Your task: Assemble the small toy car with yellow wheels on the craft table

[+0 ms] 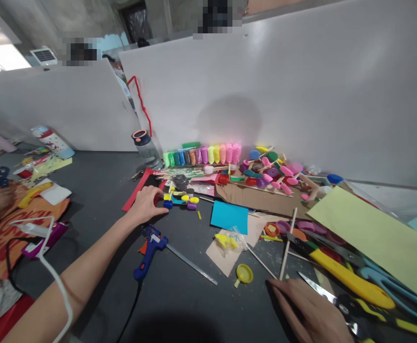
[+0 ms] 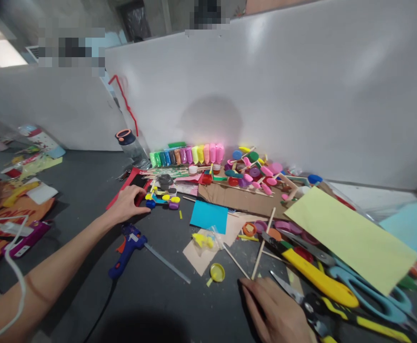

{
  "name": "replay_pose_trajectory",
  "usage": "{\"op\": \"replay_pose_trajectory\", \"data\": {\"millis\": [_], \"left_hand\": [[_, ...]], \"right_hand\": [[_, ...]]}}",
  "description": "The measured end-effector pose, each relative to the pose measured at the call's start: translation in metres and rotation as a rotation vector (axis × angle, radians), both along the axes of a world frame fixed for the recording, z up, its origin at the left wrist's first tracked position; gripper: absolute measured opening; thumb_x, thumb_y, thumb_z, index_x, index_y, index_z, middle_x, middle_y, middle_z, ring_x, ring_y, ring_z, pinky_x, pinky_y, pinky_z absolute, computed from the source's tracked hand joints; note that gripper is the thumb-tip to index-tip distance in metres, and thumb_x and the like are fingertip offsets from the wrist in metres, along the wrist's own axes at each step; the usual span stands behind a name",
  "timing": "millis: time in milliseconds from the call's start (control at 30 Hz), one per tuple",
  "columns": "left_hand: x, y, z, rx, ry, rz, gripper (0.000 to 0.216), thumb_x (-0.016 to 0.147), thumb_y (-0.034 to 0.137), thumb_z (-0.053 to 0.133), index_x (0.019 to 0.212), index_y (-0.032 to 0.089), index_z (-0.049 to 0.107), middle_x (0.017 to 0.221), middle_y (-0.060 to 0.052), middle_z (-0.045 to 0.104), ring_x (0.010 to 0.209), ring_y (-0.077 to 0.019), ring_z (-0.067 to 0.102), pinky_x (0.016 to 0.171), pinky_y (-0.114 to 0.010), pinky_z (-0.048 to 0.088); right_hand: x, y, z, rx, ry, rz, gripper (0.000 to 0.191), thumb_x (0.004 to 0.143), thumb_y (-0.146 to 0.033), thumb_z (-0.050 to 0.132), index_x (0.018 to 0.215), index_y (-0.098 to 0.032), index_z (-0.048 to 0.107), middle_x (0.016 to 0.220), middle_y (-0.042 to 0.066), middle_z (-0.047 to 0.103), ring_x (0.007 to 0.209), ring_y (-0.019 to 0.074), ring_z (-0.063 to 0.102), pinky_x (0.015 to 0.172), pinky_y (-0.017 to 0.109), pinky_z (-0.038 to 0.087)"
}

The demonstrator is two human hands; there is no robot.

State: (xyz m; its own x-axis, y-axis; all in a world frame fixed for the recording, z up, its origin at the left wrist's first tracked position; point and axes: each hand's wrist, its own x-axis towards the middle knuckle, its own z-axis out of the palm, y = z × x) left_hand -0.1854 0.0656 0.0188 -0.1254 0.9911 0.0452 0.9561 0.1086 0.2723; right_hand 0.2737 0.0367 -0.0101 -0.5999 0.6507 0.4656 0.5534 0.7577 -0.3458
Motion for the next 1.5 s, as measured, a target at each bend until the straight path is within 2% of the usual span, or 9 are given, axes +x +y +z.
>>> {"op": "replay_pose_trajectory", "data": {"millis": [267,667,867,1200,1500], "left_hand": [[0.005,-0.002,-0.007,0.042,-0.074,0.018,0.034,0.076,0.045,0.070,0.099,0.023,0.059,0.102,-0.004,0.061,0.100,-0.0269,0.052,0.086,-0.039,0.038],[0.015,0.000,-0.009,0.056,-0.080,-0.011,0.038,0.078,0.044,0.069,0.109,0.024,0.061,0.100,-0.004,0.063,0.097,-0.0265,0.053,0.086,-0.040,0.037],[0.017,0.003,-0.011,0.038,-0.071,-0.017,0.043,0.080,0.045,0.068,0.117,0.025,0.062,0.102,-0.005,0.064,0.102,-0.0280,0.051,0.087,-0.041,0.036],[-0.004,-0.001,-0.010,0.026,-0.031,-0.002,0.034,0.082,0.048,0.067,0.107,0.025,0.069,0.109,-0.006,0.064,0.107,-0.0280,0.051,0.089,-0.042,0.035],[-0.008,0.001,-0.014,0.062,-0.003,0.011,0.036,0.081,0.043,0.069,0.112,0.026,0.069,0.112,-0.005,0.065,0.110,-0.0282,0.052,0.089,-0.041,0.036]], "right_hand": [[0.000,-0.001,0.001,0.026,-0.007,-0.007,0.028,0.100,-0.037,0.044,0.099,-0.021,0.067,0.075,0.003,0.069,0.063,0.0141,0.067,0.061,0.022,0.052],[0.000,-0.001,0.000,-0.004,-0.005,-0.005,0.027,0.100,-0.037,0.046,0.098,-0.021,0.068,0.073,0.002,0.067,0.064,0.0131,0.066,0.061,0.021,0.051],[0.001,-0.001,-0.002,0.012,-0.026,-0.005,0.028,0.100,-0.037,0.045,0.099,-0.021,0.067,0.077,0.003,0.068,0.067,0.0141,0.067,0.063,0.022,0.052],[0.000,0.000,-0.001,-0.008,-0.023,-0.003,0.027,0.100,-0.037,0.045,0.099,-0.021,0.067,0.076,0.002,0.067,0.066,0.0131,0.066,0.062,0.021,0.051],[0.003,-0.002,-0.004,0.006,-0.025,-0.011,0.027,0.100,-0.037,0.045,0.100,-0.021,0.067,0.078,0.003,0.069,0.067,0.0137,0.067,0.064,0.022,0.052]]}}
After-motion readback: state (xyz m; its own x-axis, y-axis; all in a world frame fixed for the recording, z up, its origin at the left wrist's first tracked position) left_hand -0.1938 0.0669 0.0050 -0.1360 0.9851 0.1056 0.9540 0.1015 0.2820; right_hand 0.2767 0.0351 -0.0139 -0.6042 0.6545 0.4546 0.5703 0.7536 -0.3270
